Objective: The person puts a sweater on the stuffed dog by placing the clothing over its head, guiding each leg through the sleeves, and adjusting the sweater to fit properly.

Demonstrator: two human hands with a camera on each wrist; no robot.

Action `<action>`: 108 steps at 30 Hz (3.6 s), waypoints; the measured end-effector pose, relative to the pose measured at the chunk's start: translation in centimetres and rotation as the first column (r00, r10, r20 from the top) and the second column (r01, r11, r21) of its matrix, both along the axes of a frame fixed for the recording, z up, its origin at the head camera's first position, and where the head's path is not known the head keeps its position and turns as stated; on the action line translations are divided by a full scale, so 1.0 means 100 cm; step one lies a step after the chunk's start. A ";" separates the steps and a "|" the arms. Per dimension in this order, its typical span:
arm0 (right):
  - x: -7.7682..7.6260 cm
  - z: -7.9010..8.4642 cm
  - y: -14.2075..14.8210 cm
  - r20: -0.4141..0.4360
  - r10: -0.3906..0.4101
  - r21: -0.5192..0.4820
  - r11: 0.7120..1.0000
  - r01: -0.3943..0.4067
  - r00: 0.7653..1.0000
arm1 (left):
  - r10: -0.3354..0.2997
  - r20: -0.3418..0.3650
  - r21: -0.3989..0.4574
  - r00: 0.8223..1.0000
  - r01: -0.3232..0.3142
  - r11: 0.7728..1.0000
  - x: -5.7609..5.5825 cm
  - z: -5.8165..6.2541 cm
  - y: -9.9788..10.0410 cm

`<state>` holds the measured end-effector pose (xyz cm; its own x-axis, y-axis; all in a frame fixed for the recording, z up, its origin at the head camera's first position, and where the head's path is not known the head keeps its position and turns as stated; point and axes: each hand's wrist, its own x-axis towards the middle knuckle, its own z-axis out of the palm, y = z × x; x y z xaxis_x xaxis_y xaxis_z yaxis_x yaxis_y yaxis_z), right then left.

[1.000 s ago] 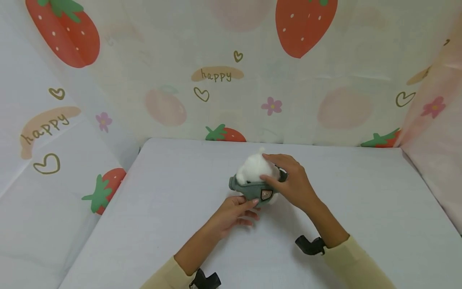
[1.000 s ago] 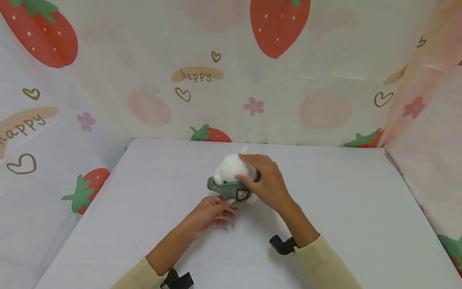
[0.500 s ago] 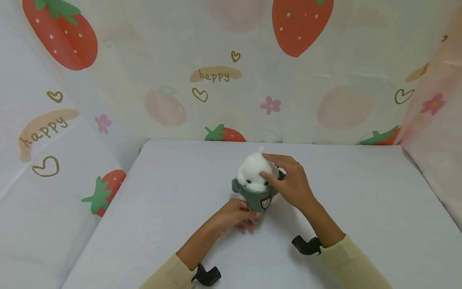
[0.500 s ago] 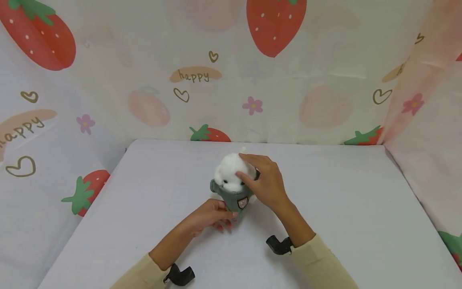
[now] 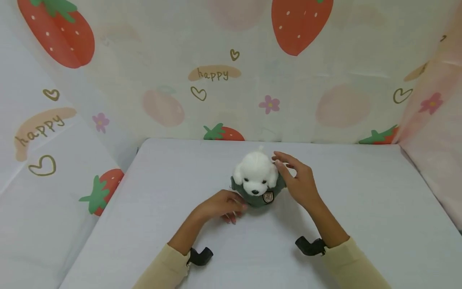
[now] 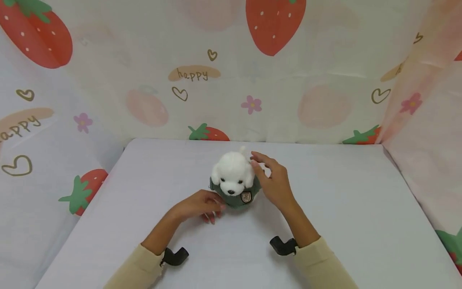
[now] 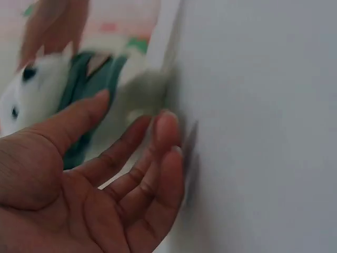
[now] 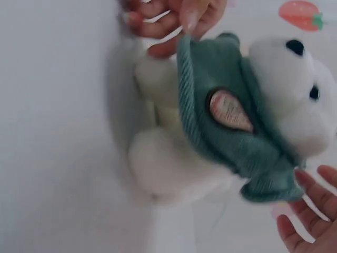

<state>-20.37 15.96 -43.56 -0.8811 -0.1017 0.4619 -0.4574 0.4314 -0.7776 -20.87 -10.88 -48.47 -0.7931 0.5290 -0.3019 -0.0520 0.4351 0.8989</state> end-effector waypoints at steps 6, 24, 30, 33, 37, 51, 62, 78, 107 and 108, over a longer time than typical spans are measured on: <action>-0.012 -0.012 0.018 0.235 -0.061 0.014 0.998 0.060 0.970 | 0.244 -0.074 0.119 0.967 -0.234 0.965 -0.033 0.010 -0.023; -0.029 -0.012 0.026 0.581 0.218 -0.247 0.965 -0.086 0.784 | 0.152 0.211 0.365 0.965 -0.223 0.904 -0.061 0.007 0.000; -0.031 -0.015 0.022 0.546 0.190 -0.225 0.971 -0.075 0.816 | 0.197 0.187 0.347 0.962 -0.252 0.903 -0.062 0.009 0.003; -0.033 -0.021 0.018 0.499 0.059 -0.104 0.995 -0.009 0.865 | 0.283 0.147 0.301 0.948 -0.315 0.900 -0.063 0.008 0.005; -0.035 -0.029 0.011 0.407 -0.100 0.087 0.994 0.071 0.908 | 0.349 0.074 0.240 0.934 -0.356 0.903 -0.067 0.001 0.007; -0.015 -0.028 0.011 0.196 0.005 0.150 0.988 -0.036 0.981 | 0.346 -0.312 0.257 0.885 -0.272 0.927 -0.043 0.002 -0.001; -0.011 -0.010 0.009 0.213 0.260 0.135 0.947 -0.292 0.942 | 0.120 -0.537 0.149 0.835 -0.047 0.988 -0.036 0.015 -0.009; -0.001 0.011 0.016 0.426 0.220 -0.154 0.974 -0.169 0.878 | 0.257 -0.247 0.392 0.934 -0.146 0.908 -0.021 0.041 0.018; -0.017 -0.017 0.045 0.610 -0.112 0.158 0.987 0.019 0.785 | 0.402 0.115 0.340 0.909 -0.416 0.843 -0.016 0.006 0.051; -0.015 -0.014 0.044 0.551 -0.132 0.181 0.983 0.036 0.824 | 0.404 0.114 0.339 0.908 -0.418 0.843 -0.015 0.007 0.050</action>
